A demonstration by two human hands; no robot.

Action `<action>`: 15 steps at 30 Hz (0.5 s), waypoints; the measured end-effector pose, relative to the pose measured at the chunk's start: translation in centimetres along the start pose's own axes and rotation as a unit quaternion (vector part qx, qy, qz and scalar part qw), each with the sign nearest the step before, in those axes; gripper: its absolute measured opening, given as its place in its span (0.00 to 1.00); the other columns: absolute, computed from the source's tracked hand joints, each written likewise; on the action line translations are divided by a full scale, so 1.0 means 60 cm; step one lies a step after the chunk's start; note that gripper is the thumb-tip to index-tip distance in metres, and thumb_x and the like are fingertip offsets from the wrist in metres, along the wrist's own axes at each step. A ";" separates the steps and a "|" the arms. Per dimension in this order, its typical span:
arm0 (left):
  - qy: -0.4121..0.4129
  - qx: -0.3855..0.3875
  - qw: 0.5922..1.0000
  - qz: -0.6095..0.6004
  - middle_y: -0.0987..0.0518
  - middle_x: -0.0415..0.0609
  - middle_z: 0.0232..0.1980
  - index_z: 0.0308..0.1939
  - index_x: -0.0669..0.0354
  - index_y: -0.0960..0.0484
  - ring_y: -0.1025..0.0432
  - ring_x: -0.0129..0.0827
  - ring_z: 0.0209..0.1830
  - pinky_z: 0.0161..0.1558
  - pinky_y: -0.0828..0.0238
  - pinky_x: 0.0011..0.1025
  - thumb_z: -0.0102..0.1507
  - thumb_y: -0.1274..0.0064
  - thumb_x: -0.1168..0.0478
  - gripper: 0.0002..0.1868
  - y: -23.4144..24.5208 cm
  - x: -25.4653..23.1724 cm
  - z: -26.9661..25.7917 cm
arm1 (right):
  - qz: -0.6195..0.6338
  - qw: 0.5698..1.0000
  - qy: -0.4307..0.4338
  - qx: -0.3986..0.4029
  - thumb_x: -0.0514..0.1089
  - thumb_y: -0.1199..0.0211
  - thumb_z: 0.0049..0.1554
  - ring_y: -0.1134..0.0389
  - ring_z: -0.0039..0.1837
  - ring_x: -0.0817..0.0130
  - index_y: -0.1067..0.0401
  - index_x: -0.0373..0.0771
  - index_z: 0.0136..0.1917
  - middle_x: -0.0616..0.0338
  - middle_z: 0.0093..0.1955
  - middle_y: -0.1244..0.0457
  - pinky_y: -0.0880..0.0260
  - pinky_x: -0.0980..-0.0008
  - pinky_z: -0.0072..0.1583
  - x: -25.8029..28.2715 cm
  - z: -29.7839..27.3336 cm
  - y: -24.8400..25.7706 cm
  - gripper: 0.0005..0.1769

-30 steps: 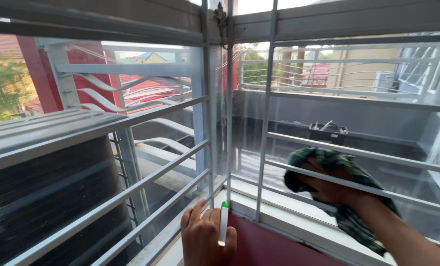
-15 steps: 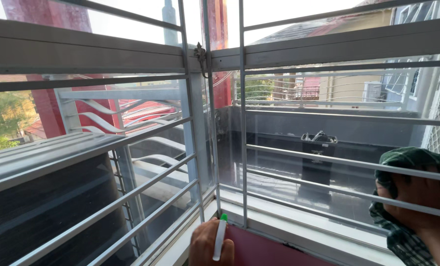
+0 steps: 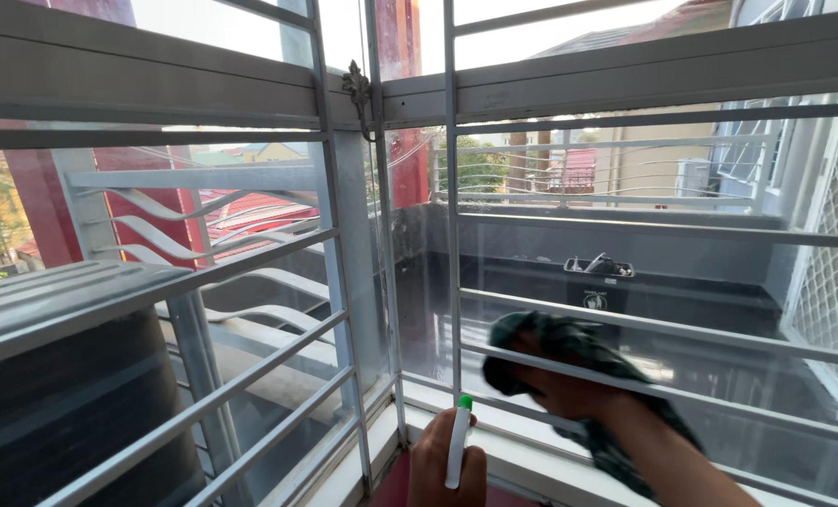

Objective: The person cleans windows by spraying the glass and window frame with a spray bottle and wiping them down with a cloth.

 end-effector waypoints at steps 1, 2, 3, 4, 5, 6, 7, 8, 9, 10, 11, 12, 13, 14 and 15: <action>-0.001 0.001 1.000 0.001 0.18 0.65 0.38 0.42 0.72 0.20 0.18 0.54 0.42 0.50 0.21 0.47 0.52 0.54 0.67 0.17 0.002 0.003 0.006 | -0.004 0.999 0.024 -0.021 0.46 0.30 0.49 0.35 0.65 0.44 0.36 0.52 0.75 0.46 0.75 0.49 0.32 0.47 0.62 0.017 0.031 -0.011 0.41; -0.014 -0.010 1.000 0.014 0.19 0.63 0.38 0.40 0.71 0.21 0.18 0.51 0.39 0.47 0.19 0.45 0.53 0.55 0.69 0.14 0.006 0.002 0.007 | -0.007 0.998 0.047 -0.041 0.46 0.30 0.50 0.35 0.65 0.45 0.37 0.51 0.74 0.49 0.73 0.49 0.31 0.47 0.62 0.034 0.054 -0.018 0.40; -0.027 -0.020 0.999 0.027 0.20 0.61 0.37 0.37 0.71 0.22 0.17 0.48 0.36 0.43 0.17 0.42 0.54 0.57 0.70 0.11 0.011 0.000 0.011 | -0.007 0.998 0.045 -0.042 0.46 0.30 0.50 0.35 0.65 0.45 0.37 0.51 0.74 0.49 0.73 0.49 0.31 0.47 0.62 0.043 0.073 -0.022 0.40; -0.028 -0.020 0.999 0.027 0.20 0.61 0.37 0.37 0.71 0.22 0.17 0.48 0.36 0.43 0.17 0.42 0.54 0.57 0.70 0.11 0.021 -0.001 0.018 | 0.060 0.997 0.033 -0.032 0.45 0.31 0.50 0.35 0.66 0.45 0.38 0.50 0.75 0.48 0.76 0.50 0.30 0.48 0.61 0.044 0.092 -0.022 0.41; -0.193 -0.035 0.971 0.136 0.21 0.63 0.39 0.32 0.68 0.29 0.18 0.46 0.38 0.41 0.20 0.41 0.56 0.56 0.70 0.03 0.035 -0.030 0.020 | 0.127 0.991 0.021 -0.023 0.43 0.31 0.51 0.36 0.67 0.44 0.40 0.49 0.76 0.46 0.79 0.50 0.29 0.50 0.60 0.045 0.103 -0.019 0.41; -0.350 -0.050 0.904 0.241 0.22 0.64 0.41 0.27 0.64 0.36 0.19 0.44 0.41 0.39 0.22 0.40 0.57 0.55 0.70 0.06 0.039 -0.060 0.016 | 0.126 0.991 0.025 -0.024 0.43 0.31 0.51 0.36 0.67 0.44 0.40 0.49 0.76 0.46 0.79 0.50 0.29 0.50 0.60 0.049 0.113 -0.014 0.41; -0.350 -0.053 0.903 0.243 0.22 0.64 0.41 0.27 0.64 0.36 0.19 0.44 0.41 0.39 0.22 0.40 0.57 0.55 0.70 0.06 0.043 -0.072 0.026 | 0.133 0.989 -0.011 -0.062 0.47 0.32 0.51 0.38 0.67 0.44 0.42 0.45 0.77 0.41 0.79 0.52 0.29 0.49 0.61 0.049 0.121 -0.003 0.42; -0.189 -0.071 0.968 0.146 0.21 0.61 0.37 0.32 0.67 0.30 0.20 0.44 0.35 0.36 0.20 0.41 0.54 0.56 0.70 0.03 0.058 -0.063 0.049 | 0.141 0.984 -0.046 -0.098 0.51 0.33 0.51 0.39 0.68 0.43 0.44 0.41 0.77 0.37 0.79 0.53 0.29 0.48 0.63 0.049 0.127 0.010 0.44; -0.022 -0.086 0.995 0.041 0.20 0.58 0.33 0.36 0.69 0.24 0.21 0.45 0.28 0.33 0.18 0.41 0.51 0.58 0.70 0.12 0.069 -0.050 0.064 | 0.140 0.984 -0.042 -0.098 0.51 0.33 0.51 0.39 0.68 0.43 0.44 0.41 0.77 0.37 0.79 0.53 0.29 0.48 0.63 0.052 0.132 0.024 0.44; -0.022 -0.091 0.995 0.042 0.20 0.58 0.33 0.36 0.69 0.24 0.21 0.45 0.28 0.33 0.18 0.41 0.51 0.58 0.70 0.12 0.078 -0.063 0.073 | 0.016 0.992 -0.116 -0.040 0.58 0.37 0.54 0.44 0.72 0.43 0.40 0.47 0.75 0.42 0.78 0.50 0.32 0.44 0.64 0.038 0.135 0.034 0.39; -0.037 -0.093 0.994 0.039 0.20 0.57 0.32 0.37 0.69 0.23 0.20 0.43 0.30 0.33 0.20 0.40 0.53 0.58 0.70 0.11 0.086 -0.078 0.081 | -0.109 0.976 -0.188 0.015 0.65 0.40 0.57 0.48 0.77 0.43 0.36 0.53 0.73 0.47 0.77 0.46 0.34 0.40 0.66 0.028 0.134 0.044 0.35; -0.053 -0.092 0.994 0.037 0.21 0.57 0.31 0.37 0.69 0.23 0.20 0.42 0.31 0.34 0.21 0.39 0.54 0.58 0.70 0.11 0.096 -0.092 0.088 | -0.126 0.973 -0.188 -0.046 0.64 0.42 0.55 0.48 0.76 0.41 0.35 0.49 0.73 0.44 0.76 0.46 0.33 0.40 0.63 0.028 0.123 0.072 0.37; -0.055 -0.093 0.993 0.039 0.21 0.57 0.31 0.37 0.69 0.23 0.20 0.42 0.31 0.34 0.21 0.39 0.54 0.58 0.70 0.11 0.105 -0.102 0.093 | -0.142 0.966 -0.187 -0.107 0.64 0.43 0.52 0.47 0.75 0.39 0.34 0.46 0.73 0.42 0.76 0.45 0.31 0.41 0.61 0.022 0.105 0.102 0.39; -0.047 -0.094 0.994 0.021 0.22 0.57 0.30 0.35 0.69 0.24 0.22 0.42 0.28 0.32 0.22 0.39 0.55 0.58 0.70 0.09 0.112 -0.108 0.095 | -0.152 0.964 -0.197 -0.097 0.64 0.43 0.52 0.46 0.75 0.39 0.33 0.46 0.71 0.42 0.75 0.44 0.31 0.41 0.62 0.017 0.086 0.115 0.38; -0.039 -0.095 0.995 0.002 0.23 0.57 0.30 0.32 0.70 0.26 0.23 0.42 0.26 0.29 0.22 0.39 0.56 0.59 0.70 0.07 0.120 -0.113 0.094 | -0.162 0.961 -0.207 -0.088 0.64 0.42 0.51 0.46 0.75 0.38 0.32 0.46 0.70 0.42 0.74 0.44 0.32 0.42 0.62 0.013 0.066 0.124 0.37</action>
Point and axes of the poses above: each hand's wrist, its own z-axis towards the middle knuckle, its own y-axis out of the back of the hand, x = y × z, the point moved 5 cm from there along z, towards the middle knuckle
